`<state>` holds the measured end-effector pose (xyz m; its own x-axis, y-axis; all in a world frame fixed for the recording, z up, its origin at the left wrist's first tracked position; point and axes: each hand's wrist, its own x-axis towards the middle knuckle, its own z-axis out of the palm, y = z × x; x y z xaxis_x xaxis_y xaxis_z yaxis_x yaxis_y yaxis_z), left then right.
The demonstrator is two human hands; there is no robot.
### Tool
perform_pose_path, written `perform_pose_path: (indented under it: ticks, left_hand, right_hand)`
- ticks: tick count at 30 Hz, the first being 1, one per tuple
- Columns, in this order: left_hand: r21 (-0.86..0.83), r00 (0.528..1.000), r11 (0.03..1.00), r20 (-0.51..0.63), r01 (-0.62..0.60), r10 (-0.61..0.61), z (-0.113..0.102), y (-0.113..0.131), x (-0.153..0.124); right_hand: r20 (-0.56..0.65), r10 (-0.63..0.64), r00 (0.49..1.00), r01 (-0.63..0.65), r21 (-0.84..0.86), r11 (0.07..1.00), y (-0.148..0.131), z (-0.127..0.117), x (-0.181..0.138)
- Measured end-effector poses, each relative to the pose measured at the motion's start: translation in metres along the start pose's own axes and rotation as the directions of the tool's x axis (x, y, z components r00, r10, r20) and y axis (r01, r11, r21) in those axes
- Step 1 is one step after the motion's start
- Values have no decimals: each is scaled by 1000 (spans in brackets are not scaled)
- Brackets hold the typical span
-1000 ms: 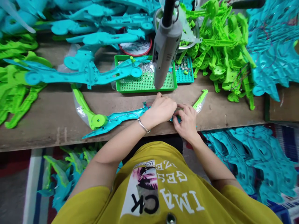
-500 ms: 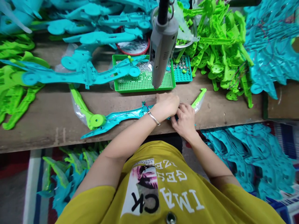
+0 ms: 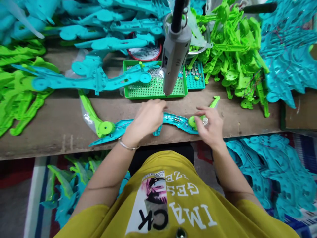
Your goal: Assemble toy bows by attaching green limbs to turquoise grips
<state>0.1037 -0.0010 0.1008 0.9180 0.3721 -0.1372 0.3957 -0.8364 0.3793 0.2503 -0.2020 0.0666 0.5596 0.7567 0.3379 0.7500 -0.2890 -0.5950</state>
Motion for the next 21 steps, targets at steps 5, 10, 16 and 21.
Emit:
perform_pose_path:
  ticks: [5,10,16,21]
  left_hand:
    - [-166,997,985,-68,-50,39,12,-60,-17]
    - [-258,989,956,-85,-140,122,22,-75,-17]
    - [-302,978,932,-112,-202,176,23,-78,-14]
    - [-289,960,916,-105,-278,258,28,-80,-7]
  right_hand:
    - [57,13,998,-12,-18,1000,-7,-14,10]
    - [324,-116,939,185,-189,964,-10,9,-10]
    - [260,-163,952,212,-176,961,-12,12,-4]
    - [213,-149,966,148,20,989,-43,24,11]
